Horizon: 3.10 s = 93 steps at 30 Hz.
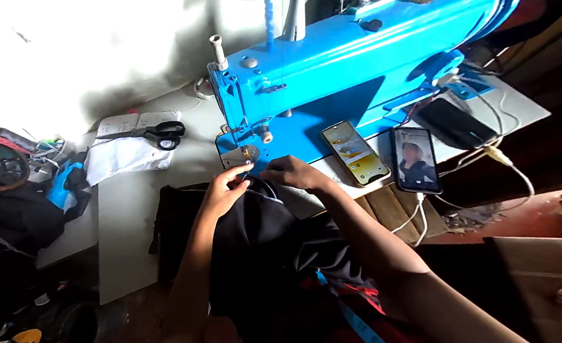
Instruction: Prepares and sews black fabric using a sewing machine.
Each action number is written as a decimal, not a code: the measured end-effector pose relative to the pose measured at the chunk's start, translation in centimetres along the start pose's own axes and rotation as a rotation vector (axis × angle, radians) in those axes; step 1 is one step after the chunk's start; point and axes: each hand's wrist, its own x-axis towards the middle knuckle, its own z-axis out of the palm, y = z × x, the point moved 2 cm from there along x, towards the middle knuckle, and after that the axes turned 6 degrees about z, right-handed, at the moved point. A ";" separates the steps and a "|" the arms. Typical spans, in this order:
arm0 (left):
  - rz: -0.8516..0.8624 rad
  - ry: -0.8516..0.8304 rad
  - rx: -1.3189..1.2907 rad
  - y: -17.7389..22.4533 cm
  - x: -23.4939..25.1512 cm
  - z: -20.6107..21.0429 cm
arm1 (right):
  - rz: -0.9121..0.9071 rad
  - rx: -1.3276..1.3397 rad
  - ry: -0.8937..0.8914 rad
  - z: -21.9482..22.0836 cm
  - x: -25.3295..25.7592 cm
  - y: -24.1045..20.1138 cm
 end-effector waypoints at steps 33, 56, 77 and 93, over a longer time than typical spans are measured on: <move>-0.054 0.219 0.064 -0.7 0.3 -0.3 | 0.025 -0.373 0.727 -2.9 -1.1 1.8; -0.084 0.062 0.543 3.6 -3.8 0.6 | -0.308 -0.472 0.334 7.3 -4.2 1.9; 0.032 0.393 0.461 1.3 -4.1 3.6 | -0.178 -0.234 0.277 3.5 -0.8 0.6; 0.105 0.372 0.469 1.8 -4.0 3.4 | -0.296 -0.074 0.192 3.2 -1.2 1.4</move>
